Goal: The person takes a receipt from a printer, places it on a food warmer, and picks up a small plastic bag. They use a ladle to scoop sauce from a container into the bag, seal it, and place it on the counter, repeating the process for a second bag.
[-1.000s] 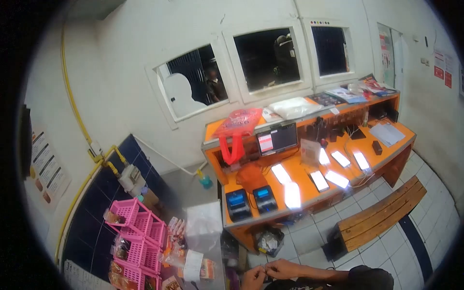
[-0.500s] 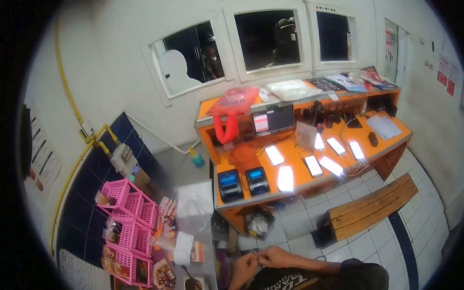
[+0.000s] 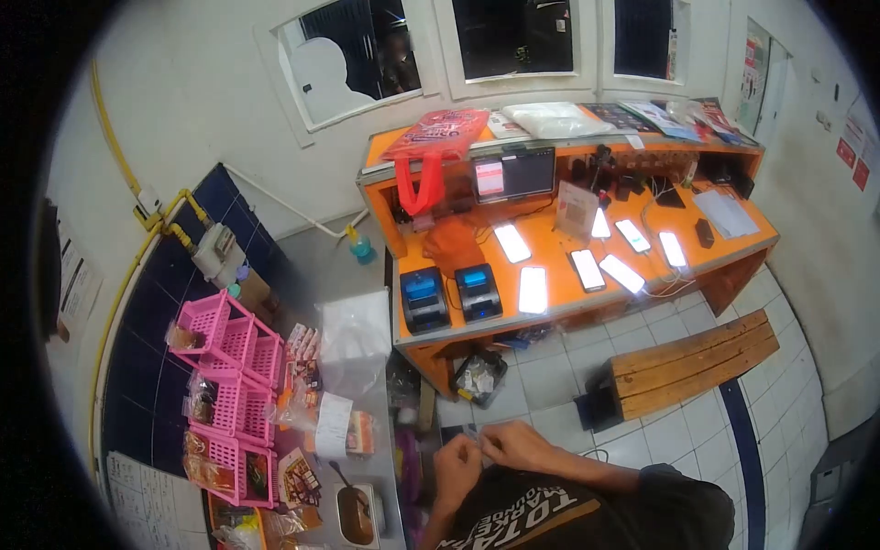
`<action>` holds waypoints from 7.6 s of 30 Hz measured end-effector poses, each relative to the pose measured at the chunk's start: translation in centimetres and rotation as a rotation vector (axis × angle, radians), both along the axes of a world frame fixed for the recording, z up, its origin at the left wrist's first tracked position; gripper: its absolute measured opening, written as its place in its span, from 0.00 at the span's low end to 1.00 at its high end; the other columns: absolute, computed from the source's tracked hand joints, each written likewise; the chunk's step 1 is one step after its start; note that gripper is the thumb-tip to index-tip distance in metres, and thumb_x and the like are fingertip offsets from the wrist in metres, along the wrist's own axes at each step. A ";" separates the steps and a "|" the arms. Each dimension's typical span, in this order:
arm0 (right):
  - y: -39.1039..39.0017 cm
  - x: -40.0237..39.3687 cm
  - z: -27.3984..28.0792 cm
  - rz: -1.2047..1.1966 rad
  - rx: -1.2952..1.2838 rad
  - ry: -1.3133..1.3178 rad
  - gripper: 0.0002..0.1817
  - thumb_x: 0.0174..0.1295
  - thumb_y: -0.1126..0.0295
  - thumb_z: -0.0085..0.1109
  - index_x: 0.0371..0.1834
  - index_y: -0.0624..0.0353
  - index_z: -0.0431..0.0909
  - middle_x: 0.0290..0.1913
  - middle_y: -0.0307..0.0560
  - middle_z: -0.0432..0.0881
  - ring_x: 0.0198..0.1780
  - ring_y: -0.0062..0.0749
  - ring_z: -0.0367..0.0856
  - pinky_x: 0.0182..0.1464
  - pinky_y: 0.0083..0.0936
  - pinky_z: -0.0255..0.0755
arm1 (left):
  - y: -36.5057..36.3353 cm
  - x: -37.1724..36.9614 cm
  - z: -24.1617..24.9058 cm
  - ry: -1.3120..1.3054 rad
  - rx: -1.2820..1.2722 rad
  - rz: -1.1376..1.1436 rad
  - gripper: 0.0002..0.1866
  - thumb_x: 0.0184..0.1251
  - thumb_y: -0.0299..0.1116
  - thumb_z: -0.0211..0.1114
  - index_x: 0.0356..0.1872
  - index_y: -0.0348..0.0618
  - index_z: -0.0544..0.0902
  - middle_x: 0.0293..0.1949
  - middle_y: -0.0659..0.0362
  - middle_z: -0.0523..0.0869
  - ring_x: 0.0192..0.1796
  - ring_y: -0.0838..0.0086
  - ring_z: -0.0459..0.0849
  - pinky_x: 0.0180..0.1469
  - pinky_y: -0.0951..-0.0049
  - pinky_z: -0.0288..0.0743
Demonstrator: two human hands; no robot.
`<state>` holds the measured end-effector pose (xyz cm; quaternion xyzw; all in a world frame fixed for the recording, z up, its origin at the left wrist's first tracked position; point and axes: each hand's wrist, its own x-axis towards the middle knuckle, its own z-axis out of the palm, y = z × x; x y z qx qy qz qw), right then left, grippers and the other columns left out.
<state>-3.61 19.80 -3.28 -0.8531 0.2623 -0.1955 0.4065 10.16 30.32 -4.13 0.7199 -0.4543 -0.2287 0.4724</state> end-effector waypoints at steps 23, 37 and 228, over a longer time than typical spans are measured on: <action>-1.6 3.8 5.0 -0.157 -0.554 -0.100 0.10 0.54 0.73 0.71 0.38 0.56 0.81 0.35 0.43 0.84 0.33 0.37 0.88 0.32 0.32 0.80 | -2.6 2.0 4.5 -0.627 -0.277 0.086 0.11 0.62 0.23 0.66 0.46 0.38 0.84 0.41 0.50 0.83 0.41 0.54 0.87 0.40 0.57 0.82; 1.9 10.0 3.3 0.004 0.358 -0.471 0.07 0.67 0.77 0.68 0.45 0.68 0.83 0.38 0.46 0.89 0.40 0.26 0.88 0.45 0.23 0.84 | 2.2 2.9 3.8 -0.303 -0.439 0.754 0.05 0.70 0.22 0.67 0.44 0.35 0.84 0.32 0.53 0.84 0.29 0.67 0.84 0.33 0.70 0.77; 8.2 30.4 -4.5 0.863 0.648 -0.059 0.15 0.80 0.66 0.53 0.48 0.70 0.81 0.34 0.51 0.88 0.32 0.27 0.87 0.35 0.23 0.82 | 18.8 8.5 -6.0 -0.399 -0.331 1.786 0.18 0.55 0.29 0.81 0.46 0.39 0.85 0.43 0.53 0.88 0.46 0.62 0.87 0.50 0.65 0.80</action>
